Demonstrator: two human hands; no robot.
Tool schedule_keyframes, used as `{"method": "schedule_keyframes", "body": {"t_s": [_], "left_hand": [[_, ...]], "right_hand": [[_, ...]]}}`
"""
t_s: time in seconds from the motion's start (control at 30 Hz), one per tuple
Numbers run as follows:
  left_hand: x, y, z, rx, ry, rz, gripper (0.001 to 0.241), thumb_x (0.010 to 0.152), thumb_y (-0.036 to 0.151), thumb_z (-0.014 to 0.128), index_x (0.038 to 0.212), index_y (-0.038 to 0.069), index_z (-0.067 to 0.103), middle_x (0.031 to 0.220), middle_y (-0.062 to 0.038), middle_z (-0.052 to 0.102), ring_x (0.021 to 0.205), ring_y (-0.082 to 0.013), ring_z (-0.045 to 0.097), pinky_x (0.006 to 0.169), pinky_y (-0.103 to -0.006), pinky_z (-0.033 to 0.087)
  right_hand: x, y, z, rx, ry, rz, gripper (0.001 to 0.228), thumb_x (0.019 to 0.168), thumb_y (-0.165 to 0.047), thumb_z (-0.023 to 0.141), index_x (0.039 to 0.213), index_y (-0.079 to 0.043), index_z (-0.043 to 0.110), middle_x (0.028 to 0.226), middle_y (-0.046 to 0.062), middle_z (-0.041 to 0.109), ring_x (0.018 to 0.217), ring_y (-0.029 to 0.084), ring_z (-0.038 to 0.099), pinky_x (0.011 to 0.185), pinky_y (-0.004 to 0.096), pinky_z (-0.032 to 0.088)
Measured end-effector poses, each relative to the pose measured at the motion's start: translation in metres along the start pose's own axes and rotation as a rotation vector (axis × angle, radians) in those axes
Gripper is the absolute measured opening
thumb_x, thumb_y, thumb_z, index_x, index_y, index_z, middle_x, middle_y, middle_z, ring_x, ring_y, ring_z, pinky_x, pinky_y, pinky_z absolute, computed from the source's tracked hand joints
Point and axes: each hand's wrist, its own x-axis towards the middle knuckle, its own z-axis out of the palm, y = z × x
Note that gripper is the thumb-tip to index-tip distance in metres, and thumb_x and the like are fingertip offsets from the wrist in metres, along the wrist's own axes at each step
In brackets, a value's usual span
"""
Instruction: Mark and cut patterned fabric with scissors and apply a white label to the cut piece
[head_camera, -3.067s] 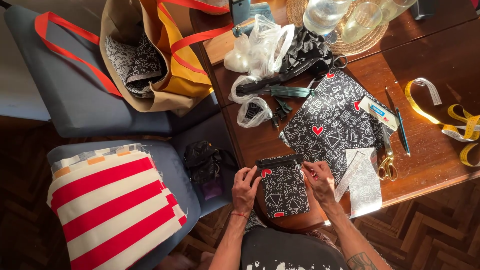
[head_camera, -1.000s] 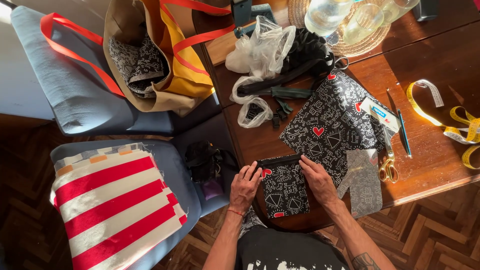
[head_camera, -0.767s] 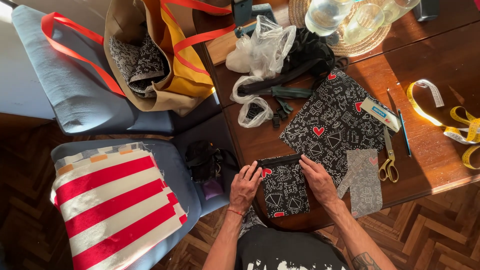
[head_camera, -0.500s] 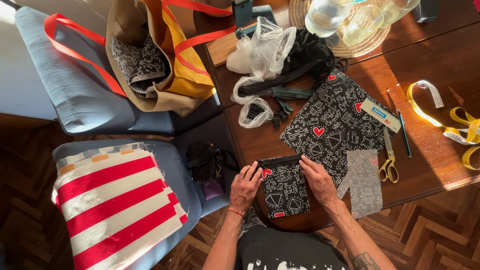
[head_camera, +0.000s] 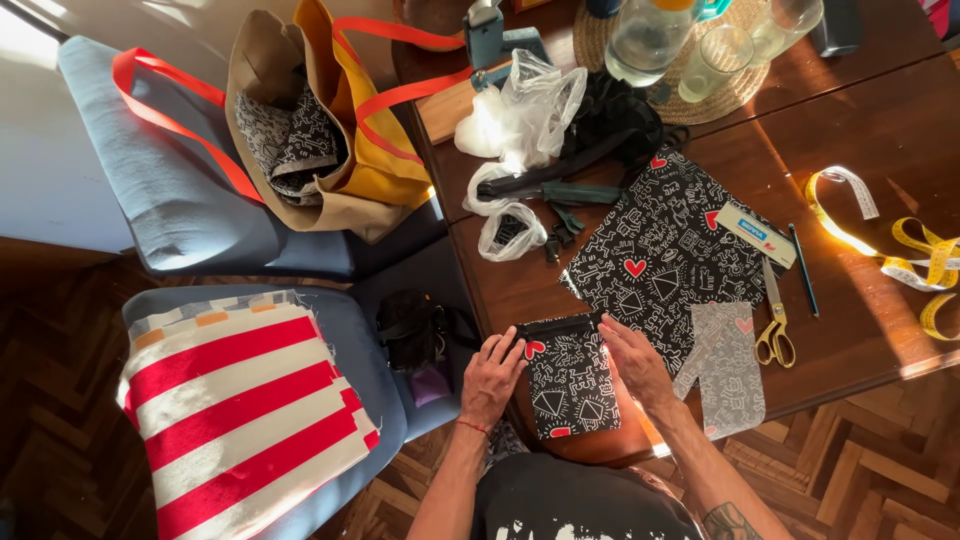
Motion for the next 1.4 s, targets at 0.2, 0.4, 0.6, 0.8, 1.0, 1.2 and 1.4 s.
{"method": "schedule_keyframes", "body": {"t_s": [0.2, 0.4, 0.6, 0.8, 1.0, 1.2, 1.4], "left_hand": [[0.001, 0.001, -0.005, -0.004, -0.007, 0.015, 0.037, 0.117, 0.041, 0.069, 0.148, 0.023, 0.077, 0.162, -0.003, 0.069, 0.141, -0.0258, 0.066, 0.092, -0.0324, 0.061], [0.001, -0.001, -0.003, 0.029, -0.001, 0.036, 0.037, 0.113, 0.041, 0.073, 0.146, 0.024, 0.077, 0.160, -0.003, 0.069, 0.141, -0.0257, 0.066, 0.089, -0.0322, 0.061], [0.000, -0.004, -0.001, 0.007, -0.006, 0.048, 0.037, 0.113, 0.039, 0.073, 0.147, 0.024, 0.077, 0.160, -0.003, 0.069, 0.142, -0.0261, 0.065, 0.085, -0.0324, 0.063], [-0.001, -0.005, -0.002, 0.006, -0.046, 0.048, 0.038, 0.114, 0.039, 0.071, 0.148, 0.024, 0.076, 0.162, -0.003, 0.067, 0.144, -0.0259, 0.063, 0.087, -0.0323, 0.064], [-0.001, -0.005, -0.006, -0.031, -0.134, 0.019, 0.043, 0.113, 0.037, 0.072, 0.154, 0.024, 0.073, 0.168, -0.003, 0.063, 0.148, -0.0261, 0.059, 0.092, -0.0335, 0.064], [-0.001, -0.002, -0.036, -0.144, -0.195, -0.037, 0.058, 0.110, 0.031, 0.075, 0.167, 0.022, 0.064, 0.177, -0.008, 0.056, 0.150, -0.0309, 0.060, 0.102, -0.0408, 0.065], [-0.025, -0.003, -0.071, -0.375, -0.152, -0.383, 0.021, 0.110, 0.033, 0.077, 0.118, 0.014, 0.078, 0.127, -0.007, 0.075, 0.114, -0.0273, 0.072, 0.094, -0.0460, 0.060]], "right_hand": [[-0.012, 0.021, 0.029, 0.104, 0.001, 0.029, 0.032, 0.117, -0.022, 0.067, 0.147, -0.023, 0.078, 0.162, -0.005, 0.074, 0.114, 0.026, 0.080, 0.104, 0.039, 0.067], [-0.011, 0.028, 0.037, 0.095, -0.012, 0.031, 0.033, 0.116, -0.023, 0.066, 0.147, -0.024, 0.078, 0.162, -0.005, 0.074, 0.114, 0.028, 0.080, 0.103, 0.041, 0.068], [-0.011, 0.032, 0.042, 0.079, -0.060, 0.068, 0.033, 0.117, -0.029, 0.064, 0.147, -0.029, 0.078, 0.164, -0.012, 0.072, 0.113, 0.027, 0.081, 0.101, 0.040, 0.069], [-0.013, 0.041, 0.051, 0.075, -0.096, 0.088, 0.035, 0.117, -0.028, 0.063, 0.150, -0.030, 0.075, 0.166, -0.013, 0.070, 0.115, 0.027, 0.081, 0.100, 0.040, 0.070], [-0.007, 0.033, 0.040, 0.095, -0.112, 0.091, 0.036, 0.117, -0.028, 0.064, 0.151, -0.028, 0.074, 0.166, -0.010, 0.070, 0.121, 0.029, 0.080, 0.103, 0.040, 0.070], [-0.009, 0.008, 0.016, 0.097, -0.005, 0.107, 0.039, 0.114, -0.022, 0.070, 0.153, -0.026, 0.074, 0.164, -0.004, 0.071, 0.128, 0.029, 0.080, 0.105, 0.041, 0.070], [-0.046, -0.034, -0.045, 0.447, 0.060, 0.222, 0.010, 0.112, -0.011, 0.072, 0.118, -0.010, 0.063, 0.113, 0.011, 0.060, 0.096, 0.024, 0.064, 0.087, 0.032, 0.064]]}}
